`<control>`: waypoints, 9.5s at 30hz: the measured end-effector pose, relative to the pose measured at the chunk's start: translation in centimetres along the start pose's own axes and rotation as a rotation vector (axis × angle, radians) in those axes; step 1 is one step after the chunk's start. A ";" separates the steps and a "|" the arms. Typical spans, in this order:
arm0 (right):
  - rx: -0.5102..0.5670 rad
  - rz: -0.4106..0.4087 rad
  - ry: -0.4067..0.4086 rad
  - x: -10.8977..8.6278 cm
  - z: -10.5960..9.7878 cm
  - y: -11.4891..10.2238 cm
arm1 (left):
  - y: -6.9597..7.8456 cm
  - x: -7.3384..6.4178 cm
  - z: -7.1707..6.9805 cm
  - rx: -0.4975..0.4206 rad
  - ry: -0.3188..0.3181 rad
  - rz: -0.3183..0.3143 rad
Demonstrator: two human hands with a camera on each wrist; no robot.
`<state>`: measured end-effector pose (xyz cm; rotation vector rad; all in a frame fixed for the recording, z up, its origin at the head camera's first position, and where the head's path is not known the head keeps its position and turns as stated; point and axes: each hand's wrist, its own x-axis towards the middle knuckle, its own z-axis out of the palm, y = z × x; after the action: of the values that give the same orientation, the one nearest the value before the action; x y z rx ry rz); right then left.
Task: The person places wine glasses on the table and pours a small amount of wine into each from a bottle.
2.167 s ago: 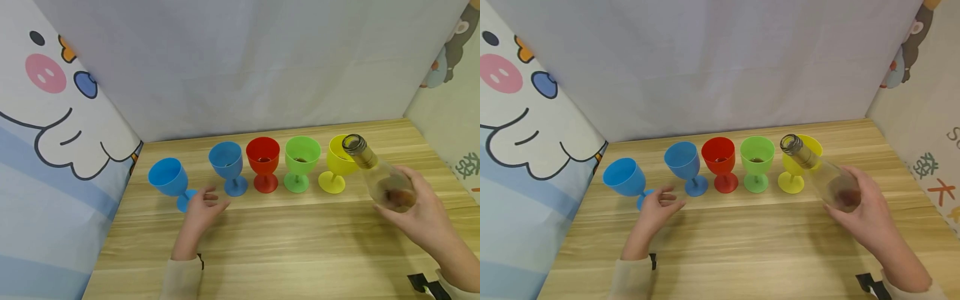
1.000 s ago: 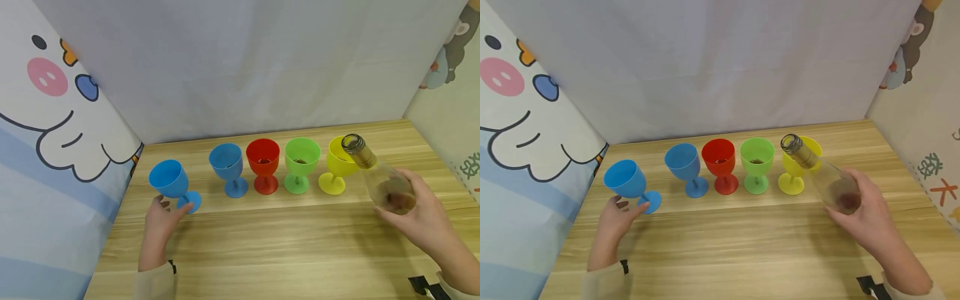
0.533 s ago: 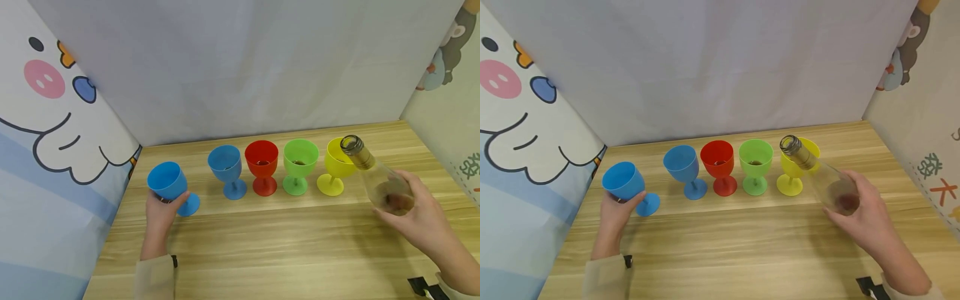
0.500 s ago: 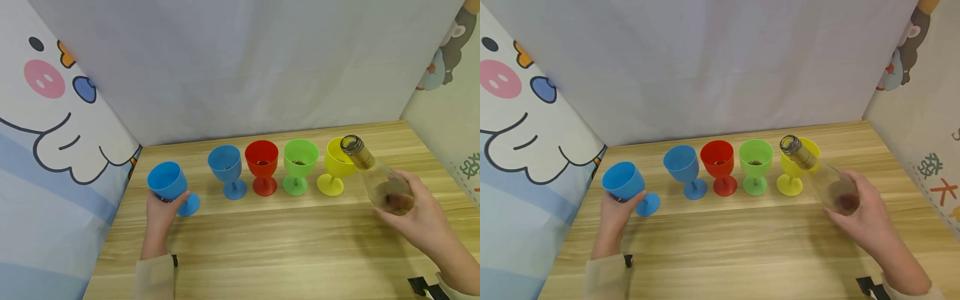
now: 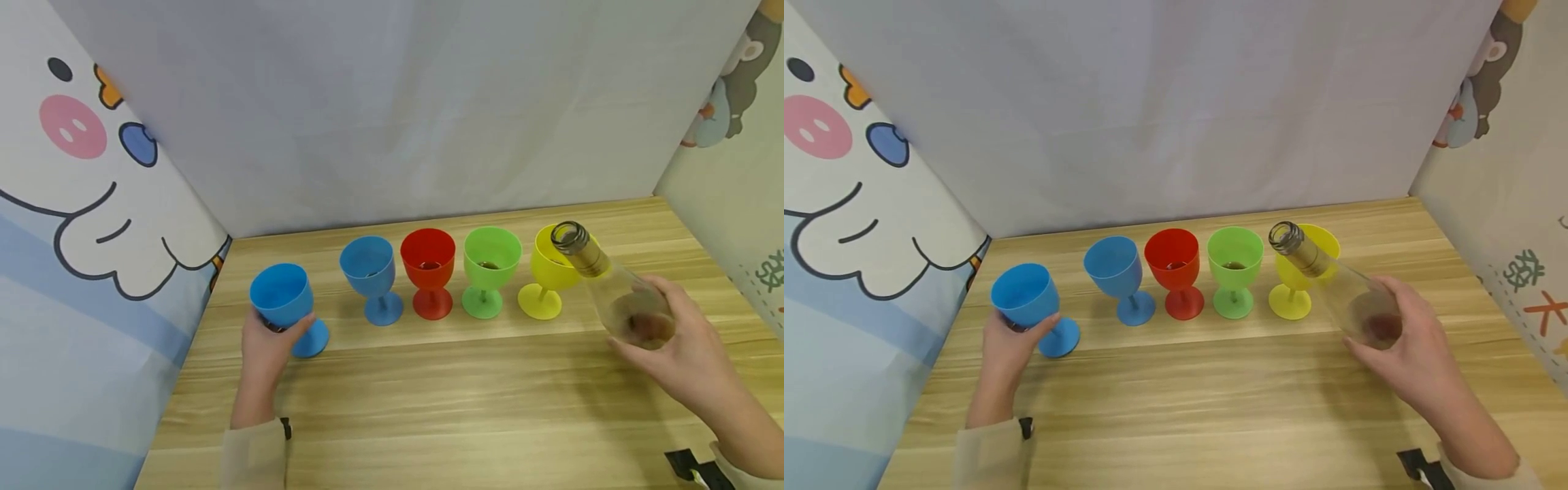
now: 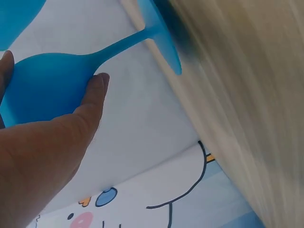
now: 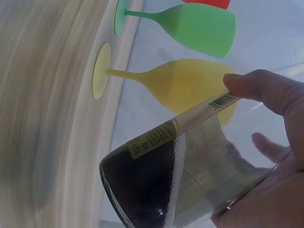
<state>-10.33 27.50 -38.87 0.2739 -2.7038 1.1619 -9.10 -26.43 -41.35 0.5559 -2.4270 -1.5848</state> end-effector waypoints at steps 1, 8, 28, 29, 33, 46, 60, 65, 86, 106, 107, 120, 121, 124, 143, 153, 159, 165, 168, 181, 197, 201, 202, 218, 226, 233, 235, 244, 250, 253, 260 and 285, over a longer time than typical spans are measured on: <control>-0.002 -0.001 0.000 0.0 0.0 0.0 | 0.2 -0.2 0.0 0.014 -0.014 0.001; 0.000 -0.014 0.001 0.0 0.0 -0.1 | 2.4 -1.6 -0.2 0.104 -0.110 -0.003; -0.069 -0.143 0.049 0.2 0.6 0.2 | 5.9 -5.4 2.7 0.164 -0.344 0.142; -0.079 -0.156 0.057 0.2 0.7 0.2 | 6.1 -5.5 3.0 0.174 -0.353 0.142; -0.089 -0.207 0.086 0.3 0.9 0.4 | 6.8 -6.0 4.5 0.187 -0.389 0.159; -0.250 -0.250 0.092 -0.1 0.8 -0.2 | 7.6 -7.1 7.8 0.135 -0.480 0.221; -0.367 -0.401 0.168 0.1 0.5 0.1 | 7.9 -7.9 9.8 0.162 -0.580 0.284; -0.417 -0.453 0.179 0.2 0.3 0.1 | 7.9 -8.1 10.1 0.160 -0.586 0.292; -0.481 -0.525 0.164 0.5 -0.7 -0.3 | 8.4 -8.2 10.7 0.205 -0.603 0.288; -0.494 -0.629 0.199 1.4 -1.3 -0.4 | 8.3 -8.2 11.0 0.253 -0.608 0.290; -0.490 -0.634 0.202 1.4 -1.2 -0.5 | 8.3 -8.2 11.1 0.255 -0.608 0.290; -0.481 -0.657 0.227 1.7 -0.9 -0.8 | 8.1 -8.1 11.2 0.267 -0.606 0.294; -0.481 -0.658 0.232 1.8 -0.9 -0.8 | 8.1 -8.1 11.2 0.267 -0.605 0.294; -0.477 -0.659 0.249 1.9 -0.8 -0.9 | 8.2 -8.1 11.1 0.266 -0.605 0.294; -0.492 -0.646 0.211 1.7 -1.1 -0.8 | 8.2 -8.0 11.0 0.252 -0.606 0.300; -0.487 -0.654 0.224 1.7 -1.0 -1.0 | 8.0 -7.9 11.0 0.248 -0.604 0.305; -0.493 -0.636 0.201 1.7 -1.0 -0.8 | 8.1 -7.9 10.9 0.254 -0.605 0.304; -0.493 -0.629 0.201 1.6 -0.9 -0.7 | 8.0 -7.9 10.9 0.254 -0.609 0.298; -0.492 -0.634 0.200 1.6 -0.9 -0.8 | 8.0 -7.9 10.9 0.251 -0.604 0.304; -0.486 -0.636 0.216 1.5 -0.9 -0.8 | 7.9 -7.9 11.0 0.254 -0.599 0.303; -0.457 -0.474 0.138 0.9 -0.1 -0.7 | 7.7 -8.0 10.6 0.085 -0.600 0.307; -0.436 -0.471 0.147 0.9 0.2 -0.5 | 7.6 -7.9 10.4 0.051 -0.593 0.311; -0.429 -0.469 0.145 0.8 0.3 -0.5 | 7.6 -7.9 10.3 0.048 -0.589 0.308; -0.324 -0.304 0.118 0.4 0.3 0.1 | 7.3 -7.5 8.6 0.063 -0.483 0.289; -0.258 -0.230 0.120 0.2 0.3 0.4 | 7.2 -7.3 8.0 0.013 -0.456 0.275; -0.175 -0.209 0.146 0.3 0.3 0.8 | 6.7 -7.2 7.3 -0.001 -0.416 0.248; -0.146 -0.209 0.157 0.4 0.3 0.9 | 6.4 -7.1 7.0 -0.011 -0.399 0.243; -0.065 -0.181 0.183 0.3 -0.1 1.3 | 5.8 -6.7 5.6 -0.011 -0.353 0.215; -0.024 -0.080 0.150 0.4 -0.3 1.1 | 5.1 -6.1 4.5 -0.026 -0.296 0.198; -0.009 -0.024 0.132 0.4 -0.3 1.2 | 4.7 -5.8 3.9 -0.025 -0.262 0.186; 0.046 0.070 0.138 0.7 -0.4 1.5 | 4.1 -5.2 2.8 -0.002 -0.207 0.153; 0.182 0.155 0.132 1.8 0.3 3.4 | 2.7 -2.0 2.6 -0.012 -0.064 0.072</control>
<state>-12.93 29.40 -41.00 0.0104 -2.5458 1.4182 -8.72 -22.42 -39.90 0.4171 -2.4523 -1.6115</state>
